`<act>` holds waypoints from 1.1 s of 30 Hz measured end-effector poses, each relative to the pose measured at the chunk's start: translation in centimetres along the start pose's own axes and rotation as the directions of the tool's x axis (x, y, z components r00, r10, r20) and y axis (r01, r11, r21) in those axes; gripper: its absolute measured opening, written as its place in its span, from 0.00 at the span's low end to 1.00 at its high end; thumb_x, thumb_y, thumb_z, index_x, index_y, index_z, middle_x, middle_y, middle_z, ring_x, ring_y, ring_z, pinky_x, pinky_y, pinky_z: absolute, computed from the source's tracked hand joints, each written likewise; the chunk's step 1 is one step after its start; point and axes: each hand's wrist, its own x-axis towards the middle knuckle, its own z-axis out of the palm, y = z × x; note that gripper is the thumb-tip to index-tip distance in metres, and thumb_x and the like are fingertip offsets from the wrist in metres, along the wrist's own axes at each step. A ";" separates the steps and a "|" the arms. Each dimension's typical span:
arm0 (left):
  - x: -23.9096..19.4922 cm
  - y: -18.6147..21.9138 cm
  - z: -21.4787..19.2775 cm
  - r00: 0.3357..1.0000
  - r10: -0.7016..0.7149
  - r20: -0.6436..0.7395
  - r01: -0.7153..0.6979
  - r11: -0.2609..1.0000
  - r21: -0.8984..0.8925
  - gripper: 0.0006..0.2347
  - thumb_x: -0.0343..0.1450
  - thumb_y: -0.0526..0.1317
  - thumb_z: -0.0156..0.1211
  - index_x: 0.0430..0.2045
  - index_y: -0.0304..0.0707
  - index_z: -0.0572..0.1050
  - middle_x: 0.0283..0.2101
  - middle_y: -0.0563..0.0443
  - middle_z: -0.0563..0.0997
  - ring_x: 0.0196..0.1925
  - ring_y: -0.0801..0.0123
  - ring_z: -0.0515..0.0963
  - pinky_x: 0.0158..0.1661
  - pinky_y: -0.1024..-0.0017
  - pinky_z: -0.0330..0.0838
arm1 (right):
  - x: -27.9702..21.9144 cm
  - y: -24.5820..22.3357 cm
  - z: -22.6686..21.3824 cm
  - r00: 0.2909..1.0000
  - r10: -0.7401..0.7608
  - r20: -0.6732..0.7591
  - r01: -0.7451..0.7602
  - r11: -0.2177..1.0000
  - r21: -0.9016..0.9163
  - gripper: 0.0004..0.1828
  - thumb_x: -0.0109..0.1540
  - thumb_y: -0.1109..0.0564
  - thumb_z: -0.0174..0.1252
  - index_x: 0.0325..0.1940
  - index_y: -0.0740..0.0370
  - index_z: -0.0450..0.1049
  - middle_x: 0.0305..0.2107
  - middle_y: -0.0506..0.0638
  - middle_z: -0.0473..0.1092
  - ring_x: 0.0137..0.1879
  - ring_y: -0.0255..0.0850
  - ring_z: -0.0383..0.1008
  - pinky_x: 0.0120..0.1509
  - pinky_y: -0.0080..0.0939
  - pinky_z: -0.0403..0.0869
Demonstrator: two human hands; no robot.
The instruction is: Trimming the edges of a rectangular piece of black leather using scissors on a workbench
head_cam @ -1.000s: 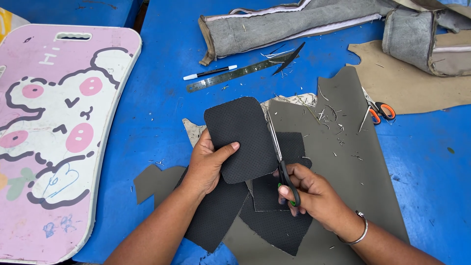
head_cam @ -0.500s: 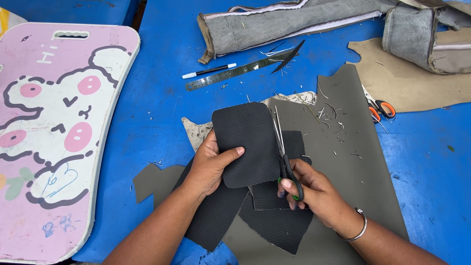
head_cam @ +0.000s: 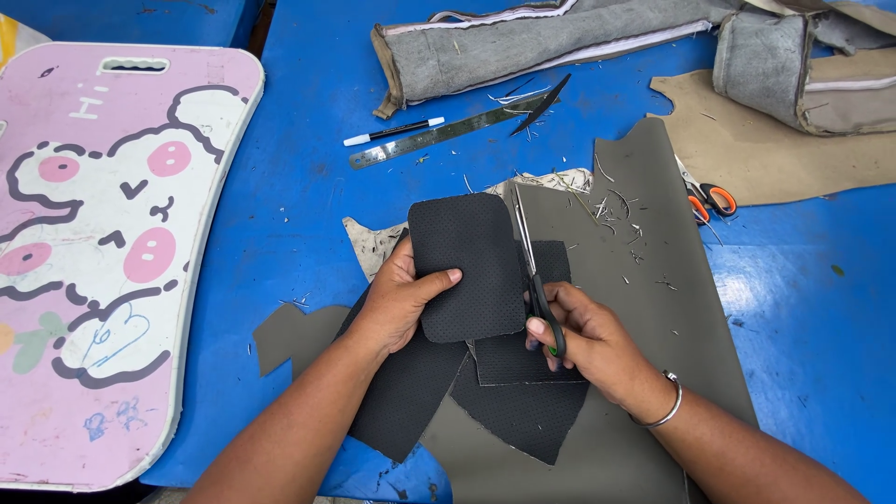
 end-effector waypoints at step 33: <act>1.7 -2.0 -0.7 0.996 0.031 0.082 -0.040 0.994 0.105 0.25 0.62 0.24 0.68 0.55 0.36 0.74 0.42 0.49 0.78 0.41 0.64 0.80 0.37 0.65 0.83 | 0.6 1.0 -0.8 0.988 0.153 0.022 -0.150 0.984 -0.091 0.24 0.61 0.51 0.62 0.53 0.75 0.74 0.22 0.66 0.71 0.16 0.49 0.73 0.16 0.36 0.66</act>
